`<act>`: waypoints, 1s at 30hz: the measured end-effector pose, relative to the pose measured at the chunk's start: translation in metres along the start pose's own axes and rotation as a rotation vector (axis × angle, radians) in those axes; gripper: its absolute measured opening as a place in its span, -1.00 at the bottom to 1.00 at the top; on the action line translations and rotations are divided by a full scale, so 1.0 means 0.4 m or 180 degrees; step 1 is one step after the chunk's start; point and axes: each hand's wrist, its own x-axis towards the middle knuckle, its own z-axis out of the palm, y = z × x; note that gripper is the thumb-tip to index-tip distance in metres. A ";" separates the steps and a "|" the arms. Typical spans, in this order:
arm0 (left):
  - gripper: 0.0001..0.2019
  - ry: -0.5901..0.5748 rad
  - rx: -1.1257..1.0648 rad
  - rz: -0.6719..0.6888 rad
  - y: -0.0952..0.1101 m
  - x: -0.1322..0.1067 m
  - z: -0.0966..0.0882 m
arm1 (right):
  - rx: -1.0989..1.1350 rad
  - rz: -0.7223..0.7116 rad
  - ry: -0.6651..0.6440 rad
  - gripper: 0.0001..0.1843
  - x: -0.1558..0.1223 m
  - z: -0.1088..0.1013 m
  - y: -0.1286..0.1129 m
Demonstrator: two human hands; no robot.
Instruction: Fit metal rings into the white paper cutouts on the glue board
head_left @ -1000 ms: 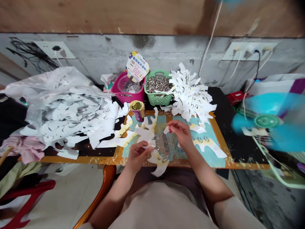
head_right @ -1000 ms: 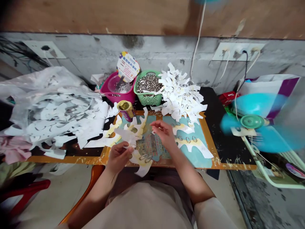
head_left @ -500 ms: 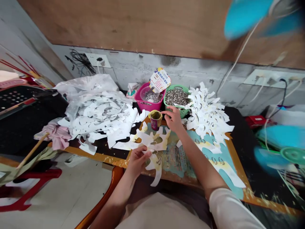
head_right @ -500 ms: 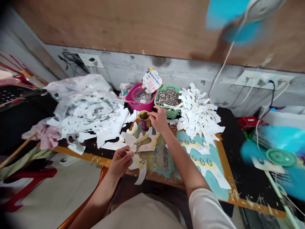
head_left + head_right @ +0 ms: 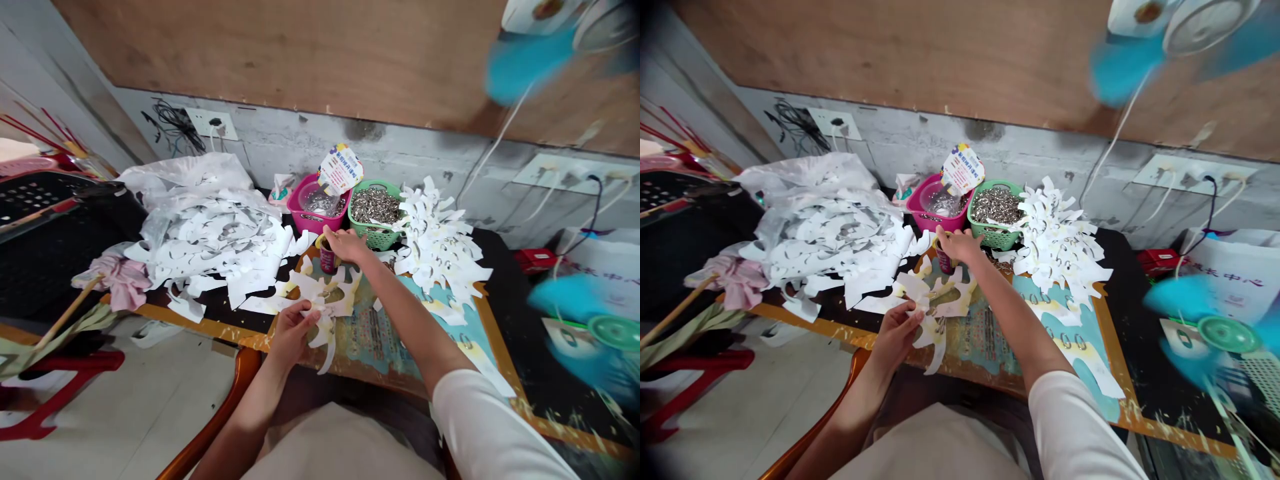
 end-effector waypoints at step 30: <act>-0.56 0.0010 0.0040 0.0098 -0.004 0.005 0.016 | 0.0588 -0.0679 0.0866 -0.38 0.016 0.015 0.044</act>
